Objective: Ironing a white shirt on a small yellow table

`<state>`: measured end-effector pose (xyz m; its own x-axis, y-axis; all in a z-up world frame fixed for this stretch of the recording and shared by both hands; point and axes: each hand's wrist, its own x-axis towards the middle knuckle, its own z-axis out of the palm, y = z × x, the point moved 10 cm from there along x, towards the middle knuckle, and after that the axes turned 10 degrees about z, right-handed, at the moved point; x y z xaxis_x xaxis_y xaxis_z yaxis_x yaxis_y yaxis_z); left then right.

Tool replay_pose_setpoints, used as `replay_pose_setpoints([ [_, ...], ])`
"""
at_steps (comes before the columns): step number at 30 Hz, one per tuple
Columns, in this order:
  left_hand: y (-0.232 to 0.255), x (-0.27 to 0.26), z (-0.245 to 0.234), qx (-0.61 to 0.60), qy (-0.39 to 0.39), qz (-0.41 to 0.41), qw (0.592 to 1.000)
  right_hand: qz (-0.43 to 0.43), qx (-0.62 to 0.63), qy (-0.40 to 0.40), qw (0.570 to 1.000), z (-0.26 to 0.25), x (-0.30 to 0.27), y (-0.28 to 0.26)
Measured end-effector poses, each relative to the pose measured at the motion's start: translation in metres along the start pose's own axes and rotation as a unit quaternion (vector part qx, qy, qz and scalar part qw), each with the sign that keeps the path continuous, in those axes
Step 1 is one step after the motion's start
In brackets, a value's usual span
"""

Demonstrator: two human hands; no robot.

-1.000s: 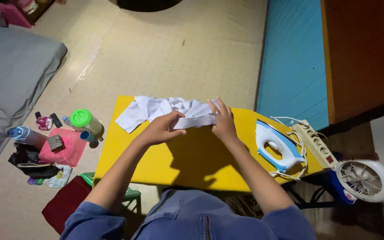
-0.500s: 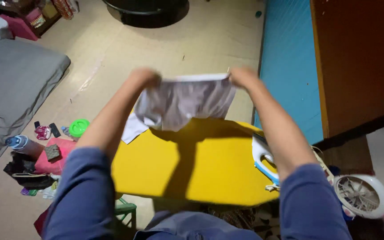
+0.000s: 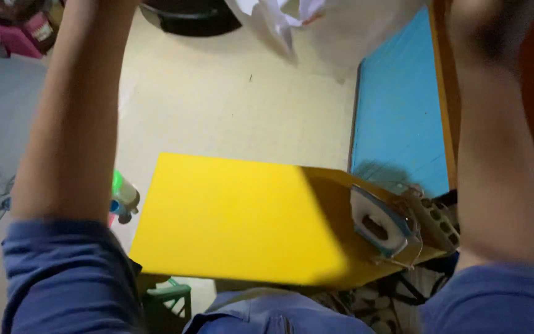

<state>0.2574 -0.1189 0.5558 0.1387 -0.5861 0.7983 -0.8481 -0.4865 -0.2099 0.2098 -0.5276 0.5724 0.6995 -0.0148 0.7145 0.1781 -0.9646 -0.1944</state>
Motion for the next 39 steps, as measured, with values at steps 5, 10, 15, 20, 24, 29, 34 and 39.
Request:
replay_pose_setpoints([
  [5,0.066,-0.082,-0.015,-0.087,0.015,0.047,0.995,-0.037,0.023,-0.050,0.998,0.038,-0.132,-0.089],
  [10,0.119,-0.322,0.127,-0.197,-0.152,-0.204,0.947,0.096,0.058,-0.190,0.975,0.220,-0.369,-0.029],
  [15,0.208,-0.450,0.189,-0.215,-0.297,-0.257,0.894,0.231,0.110,-0.303,0.918,0.275,-0.510,-0.032],
  [20,0.246,-0.449,0.181,-0.212,-0.343,-0.215,0.889,0.173,0.085,-0.313,0.930,0.266,-0.535,-0.032],
  [24,0.241,-0.434,0.168,-0.135,-0.239,-0.135,0.952,0.152,0.051,-0.210,0.964,0.235,-0.514,-0.033],
  [29,0.260,-0.452,0.181,-0.171,-0.303,-0.121,0.930,0.183,0.020,-0.268,0.946,0.252,-0.552,-0.023],
  [34,0.257,-0.452,0.178,-0.131,-0.563,-0.246,0.778,0.133,0.000,-0.355,0.926,0.264,-0.572,-0.033],
  [39,0.297,-0.428,0.213,-0.162,-0.344,-0.138,0.914,0.106,-0.034,-0.289,0.951,0.242,-0.557,-0.045],
])
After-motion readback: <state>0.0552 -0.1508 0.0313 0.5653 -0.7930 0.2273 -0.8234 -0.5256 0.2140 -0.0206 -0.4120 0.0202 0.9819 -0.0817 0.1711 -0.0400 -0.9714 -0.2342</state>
